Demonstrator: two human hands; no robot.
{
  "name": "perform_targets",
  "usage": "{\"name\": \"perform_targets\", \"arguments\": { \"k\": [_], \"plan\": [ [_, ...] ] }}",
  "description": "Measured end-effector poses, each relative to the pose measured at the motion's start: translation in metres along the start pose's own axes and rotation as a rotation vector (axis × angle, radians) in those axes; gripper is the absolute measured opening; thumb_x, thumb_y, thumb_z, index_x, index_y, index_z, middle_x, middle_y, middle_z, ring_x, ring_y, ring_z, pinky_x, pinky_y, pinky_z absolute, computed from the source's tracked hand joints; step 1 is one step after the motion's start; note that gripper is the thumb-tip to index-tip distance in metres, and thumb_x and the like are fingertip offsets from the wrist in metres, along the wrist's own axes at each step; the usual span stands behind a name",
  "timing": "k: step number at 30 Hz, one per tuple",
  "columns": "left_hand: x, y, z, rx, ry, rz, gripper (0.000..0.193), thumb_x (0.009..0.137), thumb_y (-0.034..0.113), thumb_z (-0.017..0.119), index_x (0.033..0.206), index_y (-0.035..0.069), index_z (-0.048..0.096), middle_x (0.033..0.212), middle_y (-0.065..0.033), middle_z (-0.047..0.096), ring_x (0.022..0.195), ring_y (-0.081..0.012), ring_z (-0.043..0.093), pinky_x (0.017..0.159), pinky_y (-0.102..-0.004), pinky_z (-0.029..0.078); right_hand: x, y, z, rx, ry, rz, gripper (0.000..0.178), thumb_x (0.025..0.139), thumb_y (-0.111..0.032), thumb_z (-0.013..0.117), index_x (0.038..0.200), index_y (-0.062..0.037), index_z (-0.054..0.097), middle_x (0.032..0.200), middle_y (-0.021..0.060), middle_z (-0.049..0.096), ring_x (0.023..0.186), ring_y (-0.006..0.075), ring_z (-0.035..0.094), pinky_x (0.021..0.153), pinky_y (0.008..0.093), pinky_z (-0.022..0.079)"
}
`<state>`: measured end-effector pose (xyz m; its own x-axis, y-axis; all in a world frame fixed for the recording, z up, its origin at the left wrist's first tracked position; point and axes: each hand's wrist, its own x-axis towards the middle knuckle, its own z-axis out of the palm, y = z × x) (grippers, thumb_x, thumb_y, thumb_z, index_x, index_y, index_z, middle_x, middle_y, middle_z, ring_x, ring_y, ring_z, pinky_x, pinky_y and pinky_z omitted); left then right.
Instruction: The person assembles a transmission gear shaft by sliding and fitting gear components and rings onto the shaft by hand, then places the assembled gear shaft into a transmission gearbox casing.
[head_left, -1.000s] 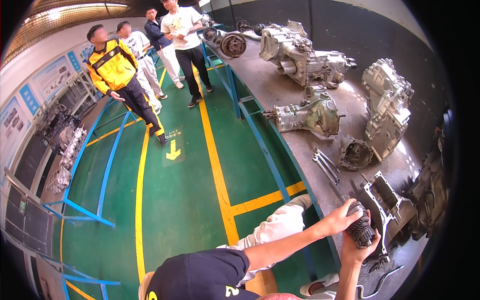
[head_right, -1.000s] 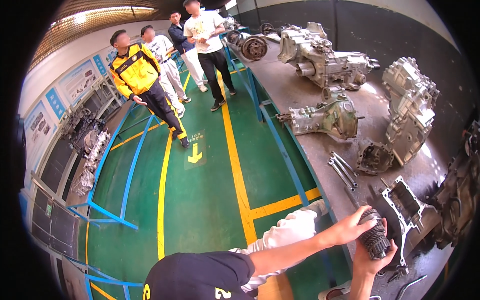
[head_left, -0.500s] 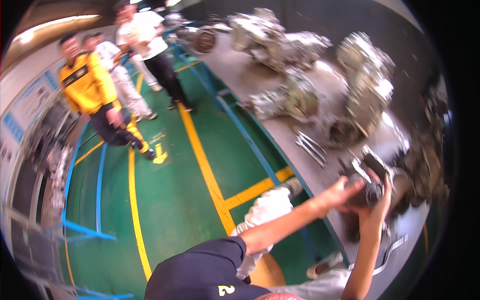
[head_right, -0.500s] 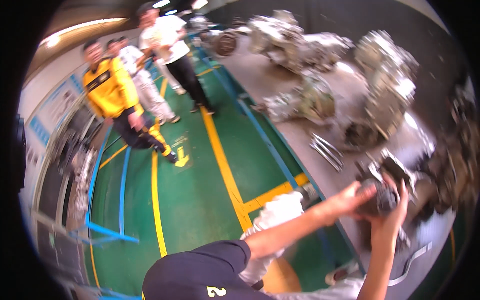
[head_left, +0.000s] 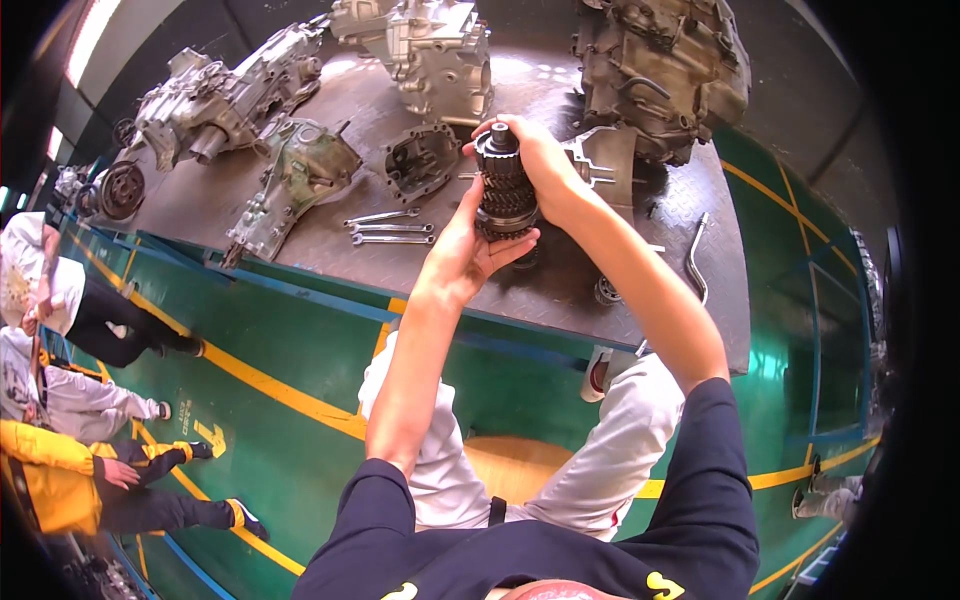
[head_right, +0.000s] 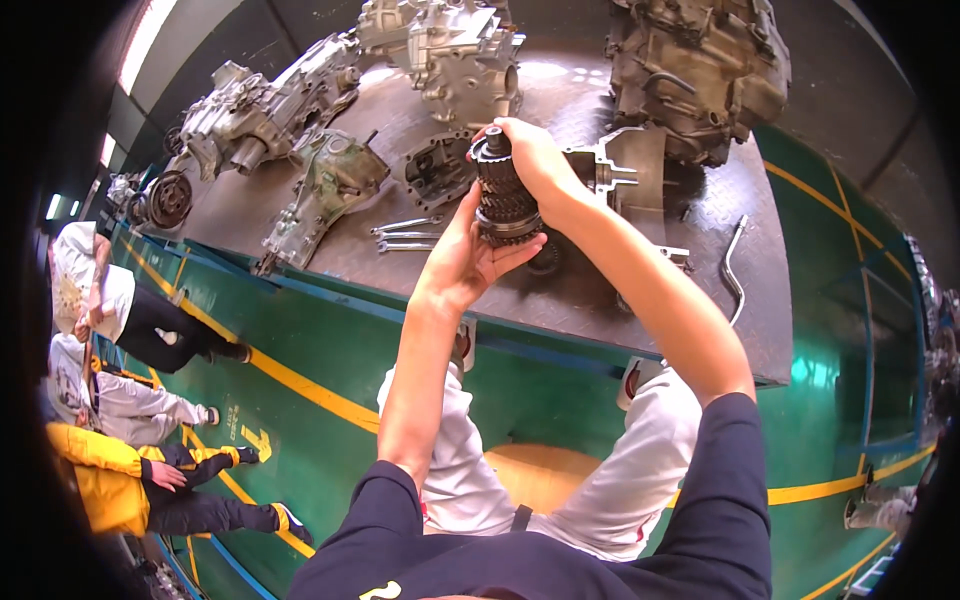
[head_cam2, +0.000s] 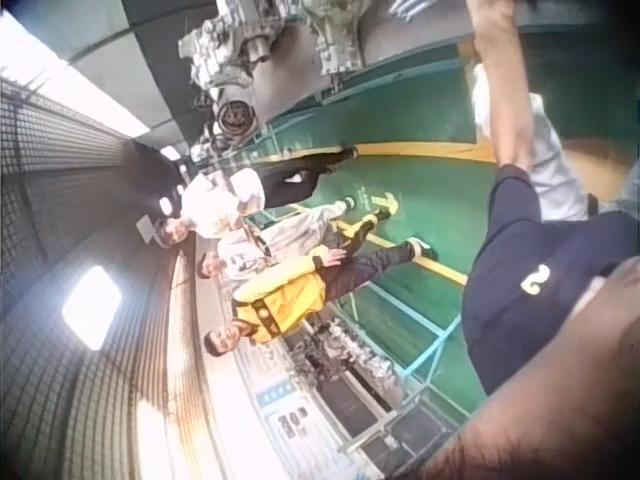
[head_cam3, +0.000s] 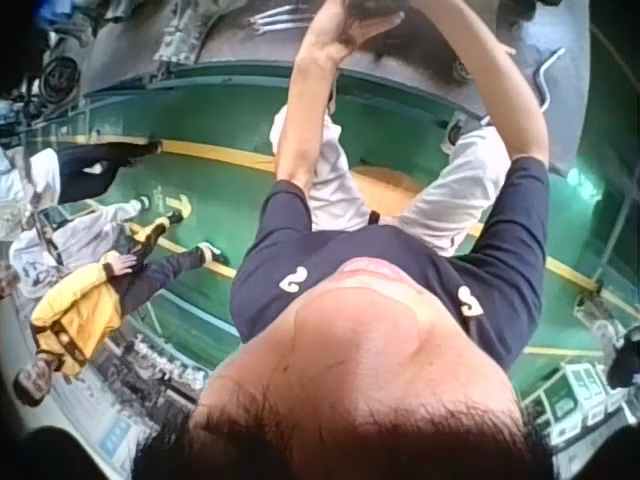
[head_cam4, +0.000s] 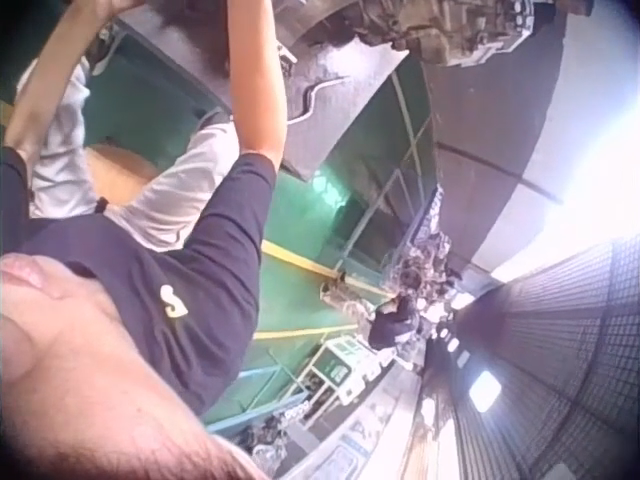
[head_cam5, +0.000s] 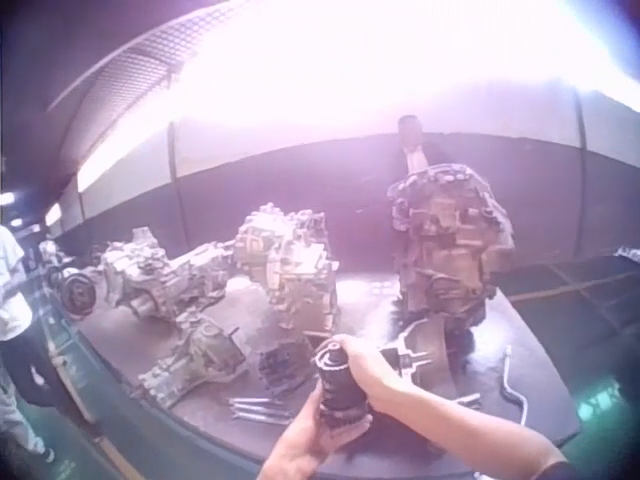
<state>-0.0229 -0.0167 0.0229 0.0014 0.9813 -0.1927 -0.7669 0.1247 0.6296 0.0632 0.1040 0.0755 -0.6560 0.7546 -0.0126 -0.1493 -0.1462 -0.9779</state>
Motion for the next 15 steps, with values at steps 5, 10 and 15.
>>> {"name": "perform_targets", "arguments": {
  "k": [5, 10, 15],
  "plan": [
    [-0.010, 0.001, -0.007, 0.074, 0.043, 0.065, 0.058, 0.099, 0.050, 0.049, 0.133, 0.003, 0.050, 0.116, -0.0160, 0.065, 0.099, -0.0326, 0.069, 0.092, -0.0427, 0.058, -0.009, 0.006, 0.007, 0.091, -0.033, -0.076, 0.036, 0.101, -0.032, 0.040, 0.107, -0.0048, 0.063, 0.094, 0.0127, 0.071, 0.078, 0.0161, 0.066, 0.070, 0.0302, 0.054],
    [-0.013, -0.001, -0.015, 0.130, 0.071, 0.118, 0.059, 0.099, 0.050, 0.050, 0.132, 0.001, 0.050, 0.115, -0.0161, 0.067, 0.097, -0.0323, 0.070, 0.090, -0.0408, 0.059, -0.019, 0.008, 0.010, -0.179, -0.101, -0.335, 0.038, 0.099, -0.034, 0.047, 0.118, -0.0031, 0.058, 0.104, 0.0106, 0.068, 0.092, 0.0141, 0.064, 0.084, 0.0280, 0.051],
    [-0.019, -0.007, -0.015, 0.150, 0.060, 0.121, 0.059, 0.096, 0.048, 0.059, 0.130, 0.002, 0.048, 0.111, -0.0138, 0.065, 0.092, -0.0269, 0.070, 0.085, -0.0377, 0.060, -0.038, 0.006, -0.003, -0.373, -0.192, -0.395, 0.051, 0.082, -0.017, 0.078, 0.126, -0.0053, 0.054, 0.109, 0.0050, 0.067, 0.102, 0.0113, 0.063, 0.093, 0.0276, 0.050]
  ]
}}
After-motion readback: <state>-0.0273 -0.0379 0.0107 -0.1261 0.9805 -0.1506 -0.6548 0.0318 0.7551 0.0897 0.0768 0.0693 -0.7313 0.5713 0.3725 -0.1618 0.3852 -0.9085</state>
